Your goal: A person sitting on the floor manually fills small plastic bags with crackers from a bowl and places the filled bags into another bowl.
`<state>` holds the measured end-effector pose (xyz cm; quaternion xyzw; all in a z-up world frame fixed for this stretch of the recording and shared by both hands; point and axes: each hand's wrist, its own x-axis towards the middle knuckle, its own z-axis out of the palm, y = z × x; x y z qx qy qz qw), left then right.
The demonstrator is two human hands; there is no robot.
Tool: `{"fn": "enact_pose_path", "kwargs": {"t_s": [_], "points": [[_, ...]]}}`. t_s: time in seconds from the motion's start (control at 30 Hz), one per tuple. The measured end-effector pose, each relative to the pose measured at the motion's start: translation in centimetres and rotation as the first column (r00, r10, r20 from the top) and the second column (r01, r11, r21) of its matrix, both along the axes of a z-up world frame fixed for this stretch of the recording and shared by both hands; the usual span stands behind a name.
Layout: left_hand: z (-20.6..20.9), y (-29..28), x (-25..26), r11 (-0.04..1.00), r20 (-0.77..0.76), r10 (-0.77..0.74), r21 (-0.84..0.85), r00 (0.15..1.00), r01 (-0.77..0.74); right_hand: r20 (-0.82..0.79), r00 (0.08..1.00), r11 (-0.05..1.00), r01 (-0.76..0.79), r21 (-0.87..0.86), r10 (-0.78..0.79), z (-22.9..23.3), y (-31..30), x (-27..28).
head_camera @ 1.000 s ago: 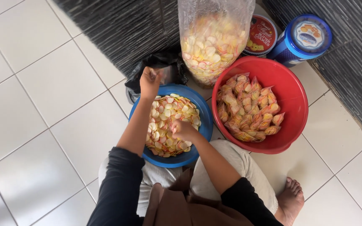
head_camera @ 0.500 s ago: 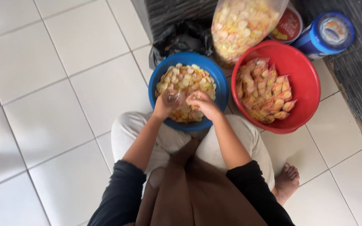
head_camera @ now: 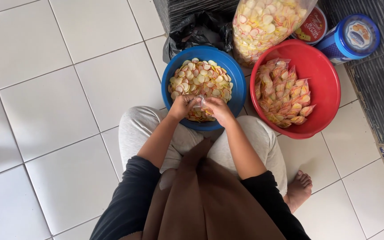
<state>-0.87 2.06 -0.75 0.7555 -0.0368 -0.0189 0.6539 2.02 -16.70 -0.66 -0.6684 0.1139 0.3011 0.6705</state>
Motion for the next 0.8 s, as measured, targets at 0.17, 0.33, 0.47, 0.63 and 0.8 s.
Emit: {"fn": "enact_pose_path", "kwargs": {"t_s": [0.17, 0.33, 0.47, 0.63, 0.8], "points": [[1.0, 0.3, 0.2, 0.999, -0.051, -0.015, -0.031, 0.999, 0.013, 0.125, 0.989, 0.995, -0.072, -0.072, 0.081, -1.1, -0.2, 0.9], [0.7, 1.3, 0.9, 0.983, -0.028, 0.163, -0.084, 0.986, -0.165, 0.334, 0.942, 0.957, 0.07, -0.282, 0.03, -3.9, -1.8, 2.6], [3.3, 0.2, 0.4, 0.929, 0.286, 0.091, 0.322, 0.954, -0.185, 0.401, 0.907, 0.86, 0.099, -0.501, 0.129, -3.4, -2.2, 2.9], [0.3, -0.7, 0.1, 0.736, 0.281, -0.174, 0.674, 0.944, -0.065, 0.411, 0.869, 0.844, -0.015, -0.535, 0.276, -3.6, -0.9, 2.4], [0.2, -0.5, 0.3, 0.739, 0.186, -0.119, 0.672, 0.975, -0.038, 0.496, 0.789, 0.813, -0.009, -0.582, 0.363, -4.0, -0.6, 2.6]]}}
